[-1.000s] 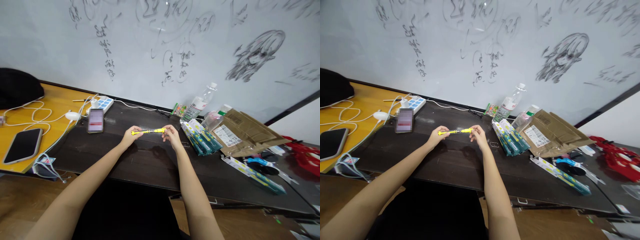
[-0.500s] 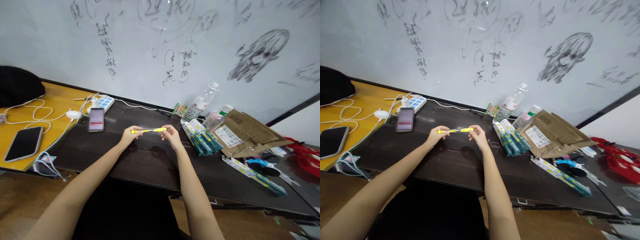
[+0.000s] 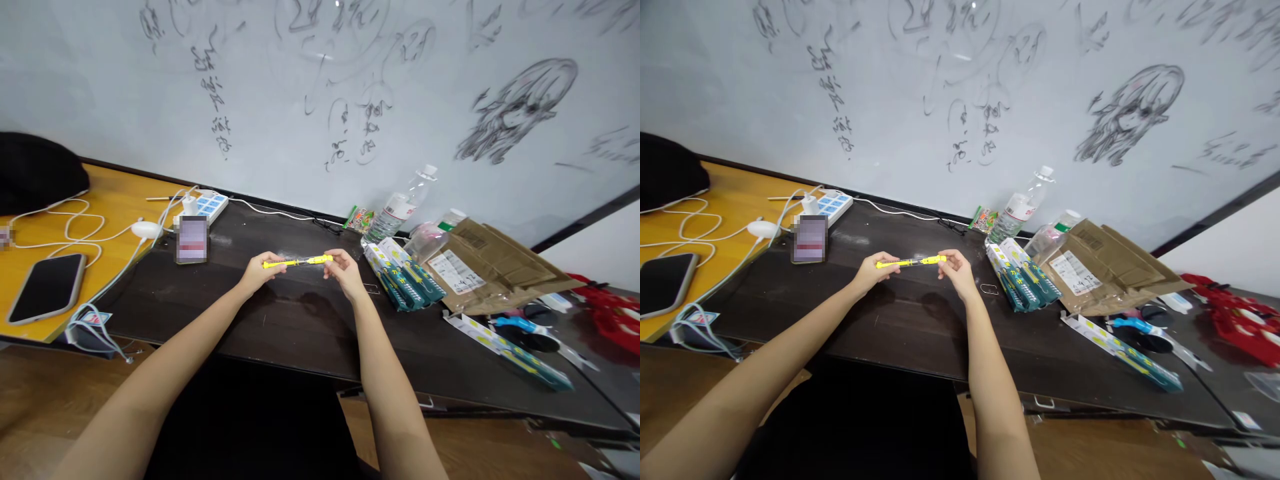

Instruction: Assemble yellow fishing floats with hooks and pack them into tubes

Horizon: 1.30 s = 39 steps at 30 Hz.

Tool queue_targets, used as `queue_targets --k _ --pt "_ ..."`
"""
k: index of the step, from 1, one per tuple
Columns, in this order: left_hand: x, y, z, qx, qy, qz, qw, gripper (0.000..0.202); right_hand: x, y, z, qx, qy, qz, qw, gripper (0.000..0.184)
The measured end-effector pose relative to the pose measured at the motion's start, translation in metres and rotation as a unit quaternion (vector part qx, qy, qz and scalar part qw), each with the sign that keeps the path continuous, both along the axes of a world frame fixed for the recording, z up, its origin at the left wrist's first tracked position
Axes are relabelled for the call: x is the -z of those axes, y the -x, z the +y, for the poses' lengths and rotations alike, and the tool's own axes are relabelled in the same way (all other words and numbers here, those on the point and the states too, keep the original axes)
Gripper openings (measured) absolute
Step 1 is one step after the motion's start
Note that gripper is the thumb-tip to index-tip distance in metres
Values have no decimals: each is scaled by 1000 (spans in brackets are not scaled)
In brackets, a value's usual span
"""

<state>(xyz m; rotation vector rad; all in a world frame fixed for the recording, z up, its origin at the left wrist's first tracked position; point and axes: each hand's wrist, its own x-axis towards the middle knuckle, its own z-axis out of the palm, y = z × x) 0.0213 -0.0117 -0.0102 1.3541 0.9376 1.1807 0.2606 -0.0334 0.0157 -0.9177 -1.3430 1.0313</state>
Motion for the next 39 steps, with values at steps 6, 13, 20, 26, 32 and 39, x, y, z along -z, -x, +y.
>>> queue_targets --k 6,13,20,26,32,39 --pt "-7 -4 -6 -19 -23 -5 1000 34 -1 4 0 -10 28 61 998 31" --pt "-8 -5 -7 -18 -26 2 999 32 0 5 0 -16 30 83 996 32" --pt "-9 -4 -7 -12 -28 17 999 31 2 2 2 -7 28 89 996 27" --pt "-8 -2 -7 -5 -31 25 999 27 1 0 2 11 23 55 998 27" --pt "-8 -1 -8 2 -40 32 999 29 2 -2 2 -1 34 42 999 30" --pt "-9 -2 -9 16 -40 26 999 30 2 -3 2 6 27 -1 1000 34"
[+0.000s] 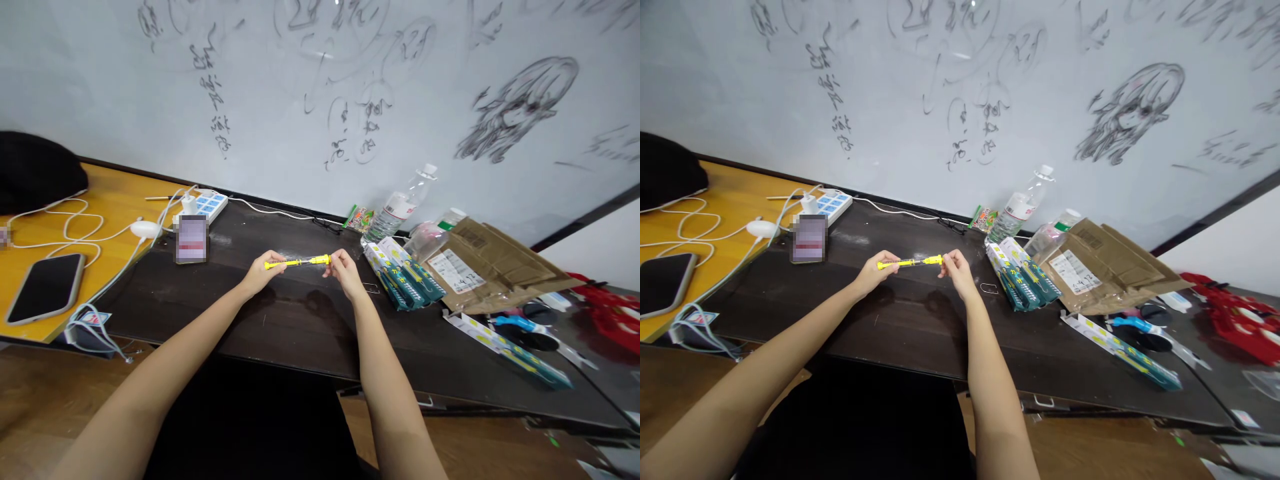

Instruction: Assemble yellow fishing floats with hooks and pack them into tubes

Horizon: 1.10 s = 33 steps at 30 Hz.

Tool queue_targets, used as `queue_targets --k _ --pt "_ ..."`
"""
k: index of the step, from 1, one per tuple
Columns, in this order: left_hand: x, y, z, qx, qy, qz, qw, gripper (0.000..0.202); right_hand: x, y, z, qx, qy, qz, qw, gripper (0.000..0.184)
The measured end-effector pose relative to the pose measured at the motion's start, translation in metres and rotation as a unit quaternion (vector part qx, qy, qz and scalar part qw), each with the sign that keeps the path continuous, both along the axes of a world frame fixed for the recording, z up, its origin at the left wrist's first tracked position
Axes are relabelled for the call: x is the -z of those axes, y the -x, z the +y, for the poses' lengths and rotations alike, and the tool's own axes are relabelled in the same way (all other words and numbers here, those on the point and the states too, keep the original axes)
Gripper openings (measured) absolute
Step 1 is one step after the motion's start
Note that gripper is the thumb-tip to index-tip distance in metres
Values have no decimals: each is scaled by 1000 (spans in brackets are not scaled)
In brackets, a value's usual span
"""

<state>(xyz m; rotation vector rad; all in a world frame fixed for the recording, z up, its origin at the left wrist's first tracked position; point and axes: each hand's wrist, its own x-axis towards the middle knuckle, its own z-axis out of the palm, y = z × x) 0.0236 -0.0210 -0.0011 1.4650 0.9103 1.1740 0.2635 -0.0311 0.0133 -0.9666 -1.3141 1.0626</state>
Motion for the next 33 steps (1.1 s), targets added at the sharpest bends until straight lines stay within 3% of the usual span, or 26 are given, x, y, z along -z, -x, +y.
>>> queue_targets --k 6,11,16,21,26,33 --pt "-4 0 -2 -5 -3 9 1000 28 0 -1 0 -5 14 -22 1000 31" --pt "-5 -1 -4 1 -5 19 1000 27 1 -3 -1 42 21 -96 994 39" --pt "-4 -1 -3 3 -14 13 1000 27 -2 -1 -3 36 26 -75 996 35" --pt "-3 -1 -3 7 -16 22 1000 29 0 -1 -1 73 42 -105 991 45" --pt "-4 -1 -4 6 -19 21 1000 29 -2 -1 -1 44 31 -62 997 34" --pt "-5 0 -3 4 -16 22 1000 28 -2 -1 -2 70 47 -86 993 43"
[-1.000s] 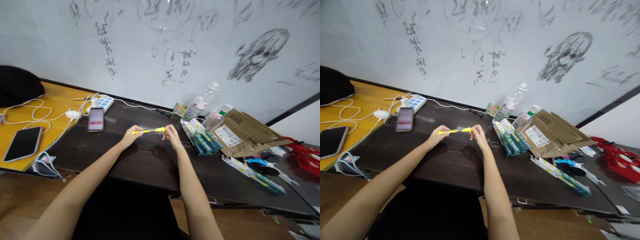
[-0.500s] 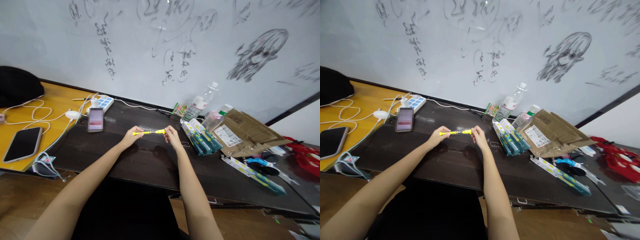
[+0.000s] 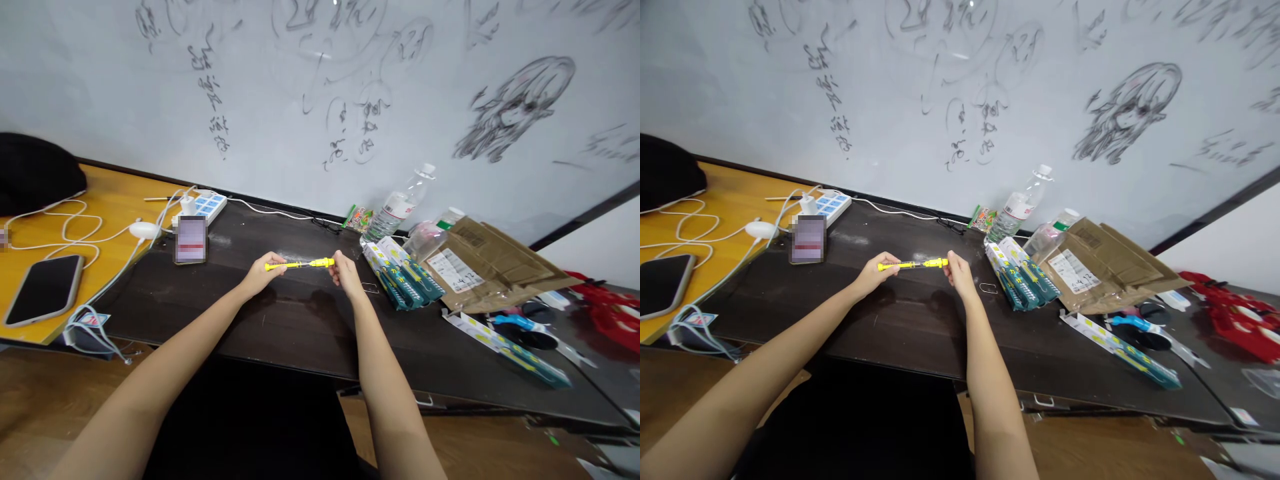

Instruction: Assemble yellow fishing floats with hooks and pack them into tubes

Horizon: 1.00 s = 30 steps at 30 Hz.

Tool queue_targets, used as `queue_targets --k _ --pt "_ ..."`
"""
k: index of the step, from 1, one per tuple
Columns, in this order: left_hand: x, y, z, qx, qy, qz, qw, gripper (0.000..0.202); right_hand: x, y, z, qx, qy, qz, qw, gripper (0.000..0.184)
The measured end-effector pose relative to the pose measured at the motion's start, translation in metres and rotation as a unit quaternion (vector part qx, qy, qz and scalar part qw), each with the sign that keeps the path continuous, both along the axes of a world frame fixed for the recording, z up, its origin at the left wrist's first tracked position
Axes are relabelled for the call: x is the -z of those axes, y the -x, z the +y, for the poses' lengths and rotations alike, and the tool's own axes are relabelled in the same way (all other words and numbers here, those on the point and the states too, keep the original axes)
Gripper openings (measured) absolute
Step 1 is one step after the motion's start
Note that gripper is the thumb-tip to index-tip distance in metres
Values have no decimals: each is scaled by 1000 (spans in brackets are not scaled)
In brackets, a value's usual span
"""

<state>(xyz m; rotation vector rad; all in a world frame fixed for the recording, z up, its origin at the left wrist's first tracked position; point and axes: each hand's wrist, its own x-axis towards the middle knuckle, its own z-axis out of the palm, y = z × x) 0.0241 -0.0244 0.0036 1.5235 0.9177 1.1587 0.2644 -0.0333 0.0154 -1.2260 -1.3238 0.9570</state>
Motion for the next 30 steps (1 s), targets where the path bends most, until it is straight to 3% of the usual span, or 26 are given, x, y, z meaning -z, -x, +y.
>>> queue_targets --k 4,9,14,20,26,30 --pt "1 0 0 4 -3 -7 1000 27 1 0 0 -49 -2 15 999 36" --pt "1 1 0 5 -5 0 1000 29 2 -1 0 -20 15 -13 1000 45" --pt "2 -1 0 8 -5 1 1000 29 0 -1 -2 -55 -8 11 998 32" --pt "4 -2 1 22 -11 -6 1000 29 -2 1 -3 -12 -16 -24 1000 41" --pt "1 0 0 -1 -6 -5 1000 28 -1 0 -2 -49 -12 -11 999 36" --pt "-1 0 -1 -1 -4 -1 1000 28 2 0 -1 -42 -1 -19 999 45"
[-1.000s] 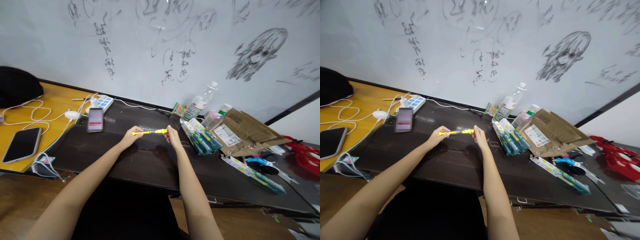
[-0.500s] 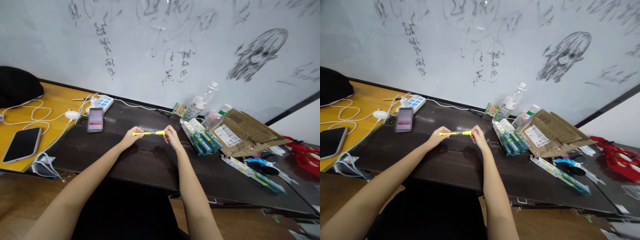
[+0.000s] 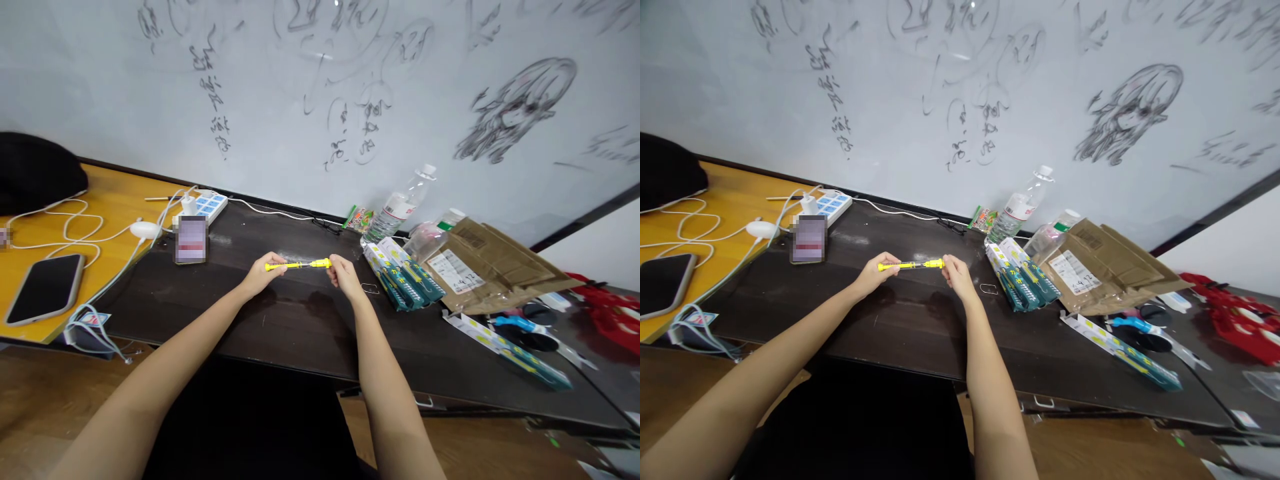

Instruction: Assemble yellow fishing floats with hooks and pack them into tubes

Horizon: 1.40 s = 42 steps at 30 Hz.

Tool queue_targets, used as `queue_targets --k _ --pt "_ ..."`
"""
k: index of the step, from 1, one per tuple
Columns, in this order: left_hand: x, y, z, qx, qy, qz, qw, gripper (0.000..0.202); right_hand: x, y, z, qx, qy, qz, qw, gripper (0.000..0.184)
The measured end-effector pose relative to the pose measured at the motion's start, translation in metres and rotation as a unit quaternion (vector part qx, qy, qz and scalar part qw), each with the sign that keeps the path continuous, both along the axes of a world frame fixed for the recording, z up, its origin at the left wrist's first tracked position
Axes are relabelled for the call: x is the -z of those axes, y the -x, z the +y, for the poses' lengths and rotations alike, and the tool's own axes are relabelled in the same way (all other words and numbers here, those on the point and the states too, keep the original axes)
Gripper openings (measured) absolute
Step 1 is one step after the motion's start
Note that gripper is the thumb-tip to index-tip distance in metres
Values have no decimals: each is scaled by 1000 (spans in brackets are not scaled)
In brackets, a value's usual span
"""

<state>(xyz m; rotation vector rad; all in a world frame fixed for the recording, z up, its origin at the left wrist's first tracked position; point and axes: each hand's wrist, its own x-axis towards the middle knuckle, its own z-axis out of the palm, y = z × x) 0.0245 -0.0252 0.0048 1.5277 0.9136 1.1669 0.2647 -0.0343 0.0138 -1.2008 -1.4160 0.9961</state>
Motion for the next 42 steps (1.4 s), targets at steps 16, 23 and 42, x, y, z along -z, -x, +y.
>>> queue_targets --k 16,23,42 --pt "2 0 2 2 1 -8 1000 27 0 0 1 28 -25 13 999 37" --pt "2 0 1 6 1 -8 1000 27 2 -1 3 35 -11 -1 999 48" --pt "5 1 3 2 -6 -2 1000 29 3 0 2 -12 -8 22 1000 37"
